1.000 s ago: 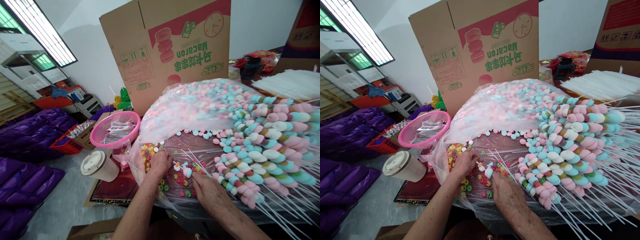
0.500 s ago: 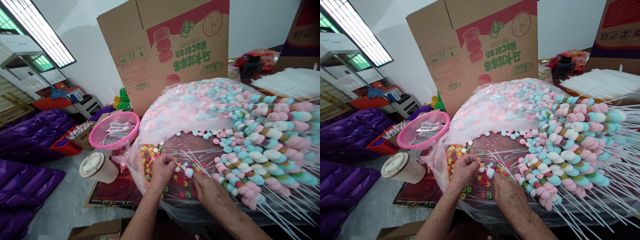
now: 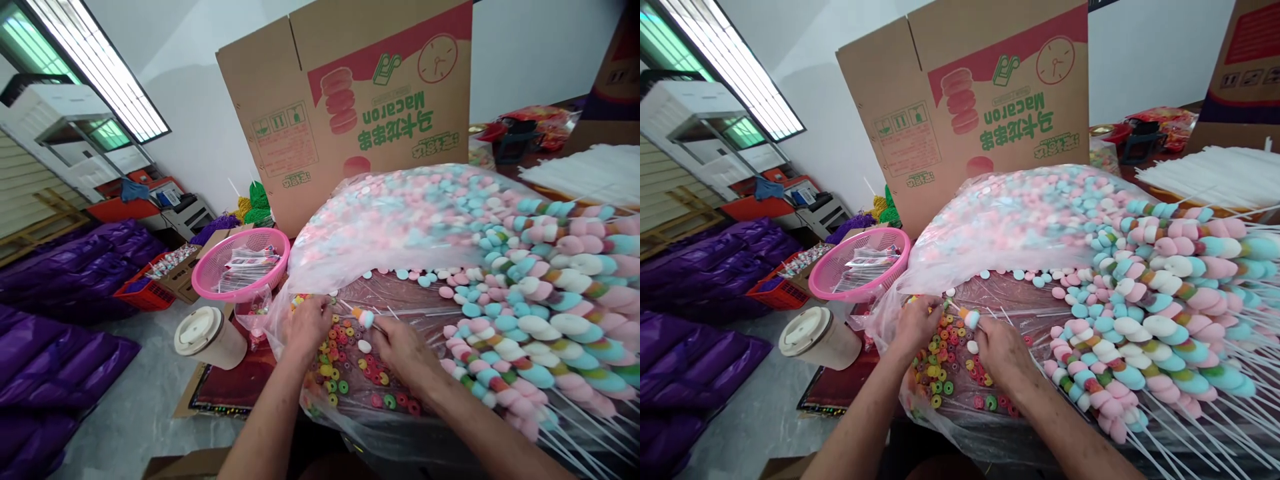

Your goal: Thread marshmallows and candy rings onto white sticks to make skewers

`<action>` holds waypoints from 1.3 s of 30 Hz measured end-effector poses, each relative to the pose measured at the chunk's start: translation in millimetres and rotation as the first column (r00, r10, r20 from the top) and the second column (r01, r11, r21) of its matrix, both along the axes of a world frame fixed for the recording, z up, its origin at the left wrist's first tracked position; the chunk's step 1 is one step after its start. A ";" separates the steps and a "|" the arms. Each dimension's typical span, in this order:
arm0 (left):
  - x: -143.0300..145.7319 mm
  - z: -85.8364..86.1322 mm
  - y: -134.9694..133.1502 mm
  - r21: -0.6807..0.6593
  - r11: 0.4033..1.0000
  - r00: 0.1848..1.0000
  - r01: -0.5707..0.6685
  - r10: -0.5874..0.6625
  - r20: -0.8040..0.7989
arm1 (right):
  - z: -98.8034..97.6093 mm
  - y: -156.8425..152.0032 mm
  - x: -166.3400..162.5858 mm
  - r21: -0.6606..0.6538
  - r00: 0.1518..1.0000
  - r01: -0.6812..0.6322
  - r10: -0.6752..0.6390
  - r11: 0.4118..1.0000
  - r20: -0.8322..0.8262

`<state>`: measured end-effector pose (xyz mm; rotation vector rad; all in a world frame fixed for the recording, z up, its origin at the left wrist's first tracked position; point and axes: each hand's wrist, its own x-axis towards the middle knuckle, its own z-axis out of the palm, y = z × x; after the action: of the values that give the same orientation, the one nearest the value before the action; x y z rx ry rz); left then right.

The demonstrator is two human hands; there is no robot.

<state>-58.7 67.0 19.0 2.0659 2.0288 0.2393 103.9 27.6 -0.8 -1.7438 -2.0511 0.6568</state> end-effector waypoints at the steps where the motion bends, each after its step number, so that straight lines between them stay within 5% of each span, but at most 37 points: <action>1: -6.4 1.8 11.6 -0.019 0.999 0.998 -0.025 0.024 -0.054 | 0.5 13.8 -6.9 0.002 1.000 -0.009 0.009 1.000 -0.010; 5: -15.8 -4.4 35.5 -0.045 0.999 0.987 0.010 -0.017 -0.159 | -1.3 69.7 -40.5 0.002 0.996 -0.071 0.071 0.997 -0.049; 11: -25.0 -12.9 28.1 0.010 0.995 0.980 0.100 -0.096 -0.174 | -6.7 110.4 -71.1 0.009 0.979 -0.191 0.191 0.982 -0.073; 16: -33.5 -7.8 14.7 0.063 0.991 0.991 0.119 -0.114 -0.076 | -11.7 92.4 -48.2 0.019 0.968 -0.246 0.247 0.969 -0.037; 24: -12.3 -26.4 -31.2 0.192 0.981 0.897 0.024 -0.105 0.429 | -7.9 42.0 18.0 -0.031 0.993 -0.116 0.117 0.993 0.032; 27: -6.0 -32.7 -44.0 0.131 0.987 0.772 -0.089 -0.014 0.635 | -3.6 37.2 18.1 -0.051 1.000 -0.026 0.027 0.998 0.013; 31: -0.3 -25.8 -60.4 0.009 0.994 0.480 -0.109 0.045 0.876 | -7.1 28.9 11.9 -0.125 0.997 0.051 -0.057 0.991 -0.046; 35: 7.2 -12.7 -75.4 -0.225 0.972 0.210 -0.067 0.234 0.949 | -5.3 15.8 16.8 -0.184 0.973 0.042 -0.082 0.982 -0.215; 39: 18.4 -0.3 -83.1 -0.210 0.977 0.110 0.039 0.205 0.973 | 10.1 -5.6 28.3 -0.289 0.894 -0.070 -0.068 0.955 -0.442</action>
<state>-40.3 -16.1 18.7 0.9656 1.1126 1.0923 132.1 22.1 9.3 -1.5464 -1.6941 1.2939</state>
